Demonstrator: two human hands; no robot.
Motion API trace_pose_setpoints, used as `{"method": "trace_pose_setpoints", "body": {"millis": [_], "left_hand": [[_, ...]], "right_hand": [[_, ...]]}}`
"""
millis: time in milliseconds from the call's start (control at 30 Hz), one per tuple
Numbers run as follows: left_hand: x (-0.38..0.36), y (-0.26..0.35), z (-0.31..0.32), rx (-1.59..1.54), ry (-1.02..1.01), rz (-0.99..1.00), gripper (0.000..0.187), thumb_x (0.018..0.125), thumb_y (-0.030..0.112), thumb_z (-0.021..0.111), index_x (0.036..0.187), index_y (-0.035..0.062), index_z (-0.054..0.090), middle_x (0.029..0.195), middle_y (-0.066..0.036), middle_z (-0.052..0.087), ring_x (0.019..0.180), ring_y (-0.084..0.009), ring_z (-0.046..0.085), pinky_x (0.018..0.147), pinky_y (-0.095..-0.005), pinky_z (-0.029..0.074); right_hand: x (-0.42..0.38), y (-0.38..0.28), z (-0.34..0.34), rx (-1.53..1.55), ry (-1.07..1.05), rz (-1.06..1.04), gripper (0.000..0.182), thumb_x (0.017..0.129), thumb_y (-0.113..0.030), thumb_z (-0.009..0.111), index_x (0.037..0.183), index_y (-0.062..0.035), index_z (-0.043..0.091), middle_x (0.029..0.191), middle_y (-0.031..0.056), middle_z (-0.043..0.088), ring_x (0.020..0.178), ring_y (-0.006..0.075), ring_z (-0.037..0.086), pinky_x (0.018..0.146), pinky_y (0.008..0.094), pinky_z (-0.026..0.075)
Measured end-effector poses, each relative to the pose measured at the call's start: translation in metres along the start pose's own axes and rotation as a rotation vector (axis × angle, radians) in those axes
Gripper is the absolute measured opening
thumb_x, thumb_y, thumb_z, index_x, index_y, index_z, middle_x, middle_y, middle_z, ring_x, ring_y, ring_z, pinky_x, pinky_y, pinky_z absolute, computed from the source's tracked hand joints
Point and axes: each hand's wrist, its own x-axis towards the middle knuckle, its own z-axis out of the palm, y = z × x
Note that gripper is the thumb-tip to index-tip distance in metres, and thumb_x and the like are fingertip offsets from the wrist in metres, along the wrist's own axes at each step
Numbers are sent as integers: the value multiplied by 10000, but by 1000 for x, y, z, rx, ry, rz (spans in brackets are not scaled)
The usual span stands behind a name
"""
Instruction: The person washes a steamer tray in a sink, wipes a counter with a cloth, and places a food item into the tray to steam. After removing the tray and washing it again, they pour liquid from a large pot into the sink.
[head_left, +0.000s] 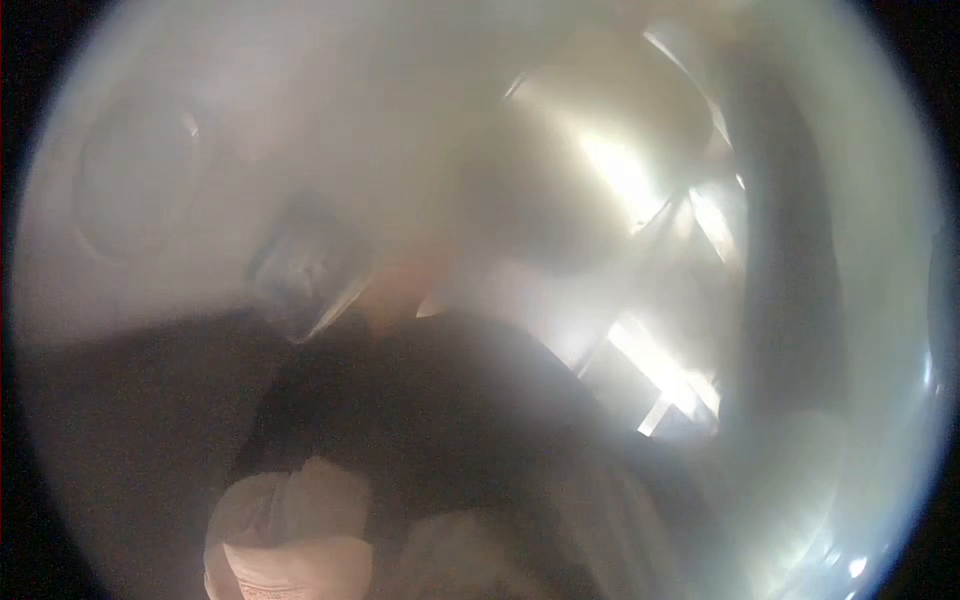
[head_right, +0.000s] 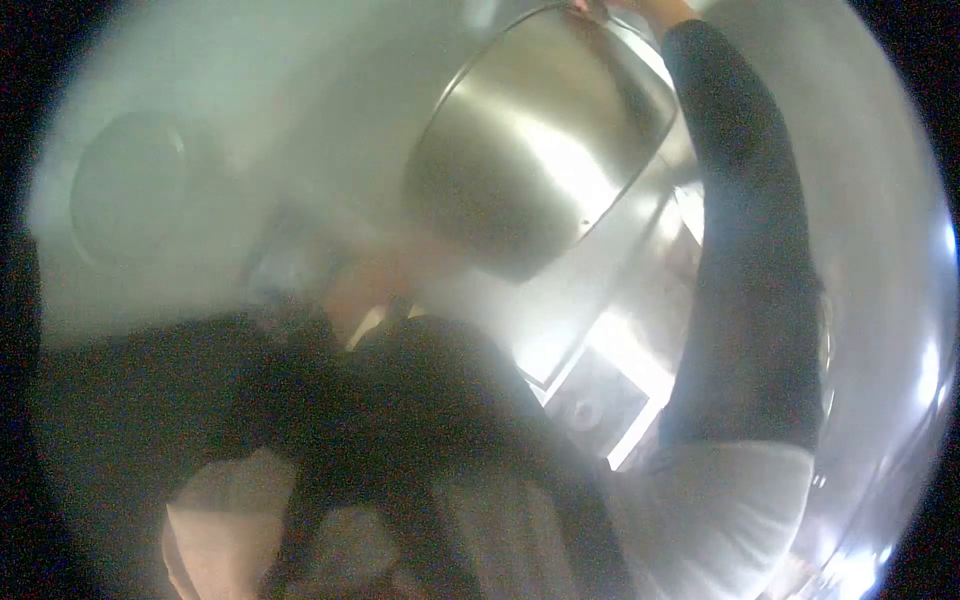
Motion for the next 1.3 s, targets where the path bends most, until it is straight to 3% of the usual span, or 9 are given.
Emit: {"method": "trace_pose_setpoints", "body": {"millis": [100, 200, 467, 667, 733, 867, 933, 1033, 1300], "left_hand": [[4, 4, 9, -180, 57, -20, 337, 1001, 261, 521, 1290, 101, 585, 1208, -104, 644, 1121, -275, 606, 960, -420, 482], [4, 5, 16, -253, 109, -1, 339, 1001, 264, 522, 1290, 98, 585, 1202, -101, 645, 1118, -271, 607, 963, -418, 481], [15, 1, 56, -255, 189, 92, 344, 1002, 272, 526, 1289, 91, 584, 1184, -94, 648, 1112, -262, 608, 969, -412, 479], [31, -1, 124, -197, 212, 146, 348, 1002, 277, 529, 1288, 86, 583, 1170, -88, 651, 1107, -254, 609, 973, -408, 477], [100, 16, 177, -162, 197, 141, 349, 1003, 279, 530, 1287, 84, 583, 1165, -87, 652, 1105, -252, 609, 975, -406, 476], [149, 12, 265, -116, 94, 112, 352, 1003, 283, 532, 1287, 81, 583, 1156, -83, 653, 1102, -247, 610, 978, -403, 475], [166, 3, 322, -100, 32, 99, 354, 1003, 285, 533, 1286, 79, 583, 1152, -81, 654, 1100, -244, 611, 979, -402, 475], [186, -8, 416, -100, -64, 78, 356, 1003, 288, 534, 1286, 76, 582, 1145, -78, 655, 1098, -241, 611, 981, -400, 474], [163, -18, 677, -147, -202, 181, 363, 1004, 296, 538, 1284, 69, 582, 1127, -71, 659, 1091, -231, 612, 987, -394, 472]], "right_hand": [[-59, 93, -31, -84, -297, -24, 326, 869, -361, 620, 1001, -88, 740, 911, 138, 722, 851, 303, 675, 800, 387, 508], [-202, 183, -31, 541, -68, 262, 402, 925, -396, 575, 1079, -49, 706, 1013, 150, 722, 897, 283, 684, 830, 381, 517], [-569, 173, 47, 983, 355, 834, 398, 995, -386, 500, 1083, -51, 696, 1035, 131, 707, 879, 266, 660, 840, 384, 502], [-703, 198, 123, 967, 468, 1066, 401, 1026, -379, 470, 1089, -49, 689, 1061, 158, 700, 880, 292, 663, 853, 406, 498], [-692, 333, 165, 505, 176, 934, 393, 1014, -373, 508, 1132, -30, 660, 1105, 201, 684, 971, 327, 665, 886, 429, 497], [-790, 264, 73, 701, 757, 1212, 348, 989, -287, 581, 1211, -18, 596, 1128, 186, 675, 1073, 321, 643, 910, 427, 491], [-859, 230, 48, 596, 874, 1134, 290, 978, -221, 607, 1168, -2, 609, 1086, 156, 685, 1024, 259, 651, 890, 371, 492], [-971, 166, 34, 753, 870, 1334, 207, 976, -154, 599, 1108, 2, 631, 1010, 104, 669, 937, 165, 612, 842, 300, 475], [-1245, 83, 28, 415, 570, 1884, 227, 999, -201, 563, 1089, -3, 626, 987, 85, 650, 928, 173, 597, 826, 305, 464]]}}
